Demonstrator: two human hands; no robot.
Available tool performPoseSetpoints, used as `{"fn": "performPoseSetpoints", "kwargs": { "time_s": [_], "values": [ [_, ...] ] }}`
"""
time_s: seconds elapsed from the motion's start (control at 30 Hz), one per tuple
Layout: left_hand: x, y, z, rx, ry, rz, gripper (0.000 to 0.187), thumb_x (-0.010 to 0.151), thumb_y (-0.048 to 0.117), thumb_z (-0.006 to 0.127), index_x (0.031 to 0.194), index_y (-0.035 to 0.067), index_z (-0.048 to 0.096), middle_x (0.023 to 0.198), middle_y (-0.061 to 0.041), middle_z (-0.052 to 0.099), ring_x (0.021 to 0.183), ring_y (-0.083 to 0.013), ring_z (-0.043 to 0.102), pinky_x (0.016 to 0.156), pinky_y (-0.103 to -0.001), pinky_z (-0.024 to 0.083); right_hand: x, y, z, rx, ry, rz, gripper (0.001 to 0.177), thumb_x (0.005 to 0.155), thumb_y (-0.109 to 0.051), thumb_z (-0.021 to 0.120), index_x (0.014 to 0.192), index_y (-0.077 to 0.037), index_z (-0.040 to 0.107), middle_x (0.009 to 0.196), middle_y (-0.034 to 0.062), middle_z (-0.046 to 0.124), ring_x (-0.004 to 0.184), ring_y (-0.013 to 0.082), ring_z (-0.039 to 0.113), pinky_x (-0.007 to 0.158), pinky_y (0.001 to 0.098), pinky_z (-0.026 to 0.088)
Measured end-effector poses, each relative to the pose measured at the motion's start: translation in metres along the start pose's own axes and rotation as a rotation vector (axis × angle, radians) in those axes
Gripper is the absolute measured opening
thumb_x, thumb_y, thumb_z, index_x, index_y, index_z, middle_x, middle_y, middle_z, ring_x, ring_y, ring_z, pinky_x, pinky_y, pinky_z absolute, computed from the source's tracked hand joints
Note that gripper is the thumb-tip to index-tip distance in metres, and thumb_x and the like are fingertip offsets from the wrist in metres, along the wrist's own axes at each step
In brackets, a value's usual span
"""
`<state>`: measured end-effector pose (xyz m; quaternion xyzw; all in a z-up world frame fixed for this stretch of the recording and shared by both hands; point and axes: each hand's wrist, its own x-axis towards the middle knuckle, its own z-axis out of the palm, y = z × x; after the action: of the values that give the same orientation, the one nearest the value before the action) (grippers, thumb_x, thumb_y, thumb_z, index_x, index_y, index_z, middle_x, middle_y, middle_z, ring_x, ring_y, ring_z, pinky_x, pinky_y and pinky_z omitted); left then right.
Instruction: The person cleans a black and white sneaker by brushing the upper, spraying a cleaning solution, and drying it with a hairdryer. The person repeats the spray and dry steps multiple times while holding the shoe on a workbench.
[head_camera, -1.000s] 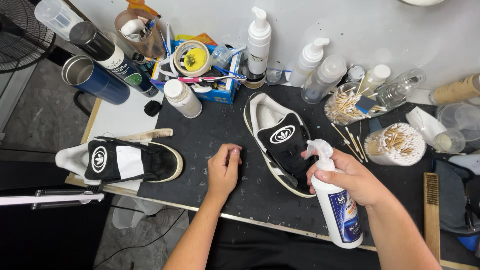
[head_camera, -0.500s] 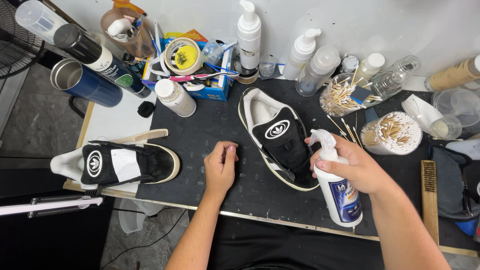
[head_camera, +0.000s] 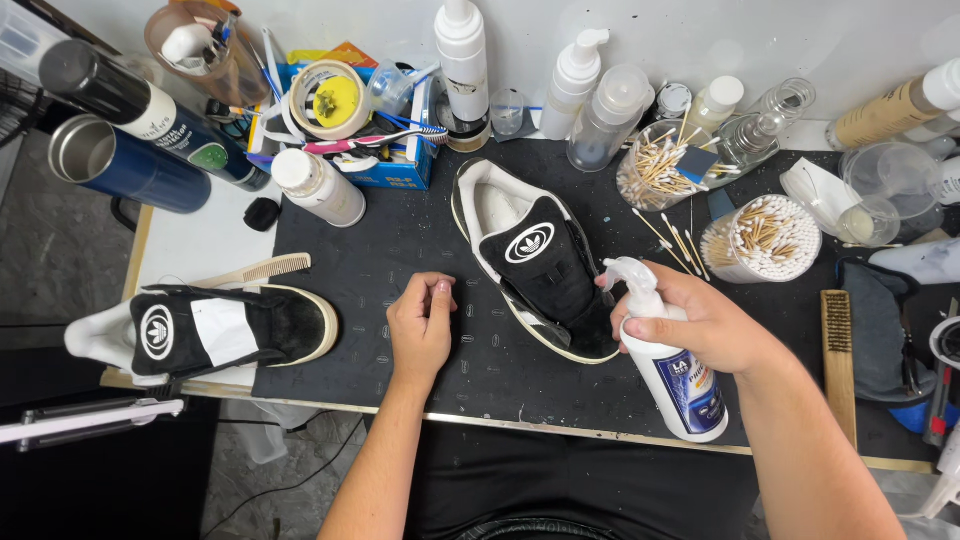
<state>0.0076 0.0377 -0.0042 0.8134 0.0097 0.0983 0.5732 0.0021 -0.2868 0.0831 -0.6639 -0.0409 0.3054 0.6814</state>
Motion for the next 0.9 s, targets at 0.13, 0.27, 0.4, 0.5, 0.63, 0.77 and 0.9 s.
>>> {"fn": "performPoseSetpoints", "kwargs": {
  "time_s": [0.13, 0.27, 0.4, 0.5, 0.63, 0.77, 0.9],
  "values": [
    [0.000, 0.000, 0.001, -0.005, -0.005, 0.002, 0.016, 0.102, 0.014, 0.060, 0.096, 0.000, 0.068, 0.071, -0.003, 0.067, 0.064, -0.0087, 0.064, 0.059, -0.025, 0.049, -0.009, 0.006, -0.002, -0.025, 0.033, 0.024, 0.060, 0.082, -0.023, 0.076, 0.135, -0.002, 0.057, 0.083, 0.0060, 0.071, 0.080, 0.0135, 0.067, 0.074, 0.0289, 0.053],
    [-0.001, 0.001, 0.002, 0.009, -0.004, -0.011, 0.015, 0.101, 0.013, 0.061, 0.096, 0.000, 0.068, 0.071, -0.004, 0.067, 0.064, -0.0089, 0.063, 0.059, -0.025, 0.049, -0.008, 0.010, 0.001, -0.051, 0.074, 0.064, 0.058, 0.082, -0.023, 0.078, 0.133, -0.002, 0.059, 0.087, 0.0047, 0.070, 0.081, 0.0123, 0.066, 0.074, 0.0282, 0.053],
    [0.000, -0.001, 0.002, 0.011, -0.004, 0.009, 0.015, 0.101, 0.013, 0.060, 0.096, 0.000, 0.068, 0.072, -0.004, 0.068, 0.065, -0.0087, 0.064, 0.059, -0.025, 0.050, -0.002, 0.008, 0.005, -0.100, 0.142, 0.050, 0.060, 0.083, -0.026, 0.076, 0.138, -0.007, 0.060, 0.092, 0.0029, 0.068, 0.084, 0.0096, 0.063, 0.077, 0.0265, 0.052],
    [0.000, -0.002, 0.002, 0.014, -0.009, 0.014, 0.015, 0.101, 0.012, 0.060, 0.096, 0.000, 0.068, 0.072, -0.003, 0.068, 0.065, -0.0085, 0.065, 0.060, -0.024, 0.050, 0.002, 0.007, 0.006, -0.215, 0.133, -0.018, 0.055, 0.085, -0.027, 0.076, 0.133, -0.004, 0.063, 0.101, 0.0035, 0.069, 0.092, 0.0095, 0.062, 0.083, 0.0264, 0.051],
    [0.000, -0.002, 0.003, 0.004, -0.005, 0.023, 0.014, 0.101, 0.012, 0.061, 0.095, 0.000, 0.067, 0.073, -0.003, 0.069, 0.065, -0.0081, 0.066, 0.060, -0.024, 0.051, -0.005, 0.006, 0.009, -0.267, 0.115, 0.057, 0.059, 0.081, -0.028, 0.077, 0.134, -0.005, 0.063, 0.107, 0.0054, 0.072, 0.098, 0.0119, 0.065, 0.087, 0.0283, 0.052],
    [0.000, -0.002, 0.003, 0.016, -0.015, -0.004, 0.014, 0.101, 0.011, 0.062, 0.095, 0.000, 0.067, 0.072, -0.003, 0.068, 0.064, -0.0079, 0.064, 0.059, -0.024, 0.050, -0.017, 0.005, 0.011, -0.299, 0.106, 0.055, 0.063, 0.081, -0.029, 0.076, 0.138, -0.006, 0.060, 0.111, 0.0046, 0.074, 0.100, 0.0120, 0.066, 0.089, 0.0282, 0.051],
    [-0.001, 0.000, 0.003, 0.021, -0.017, 0.000, 0.013, 0.100, 0.011, 0.062, 0.096, 0.001, 0.068, 0.072, -0.003, 0.068, 0.064, -0.0078, 0.064, 0.059, -0.024, 0.050, -0.027, 0.009, 0.020, -0.342, 0.188, 0.157, 0.062, 0.078, -0.031, 0.077, 0.134, -0.007, 0.064, 0.094, 0.0070, 0.077, 0.087, 0.0127, 0.068, 0.081, 0.0287, 0.054]
  ]
}}
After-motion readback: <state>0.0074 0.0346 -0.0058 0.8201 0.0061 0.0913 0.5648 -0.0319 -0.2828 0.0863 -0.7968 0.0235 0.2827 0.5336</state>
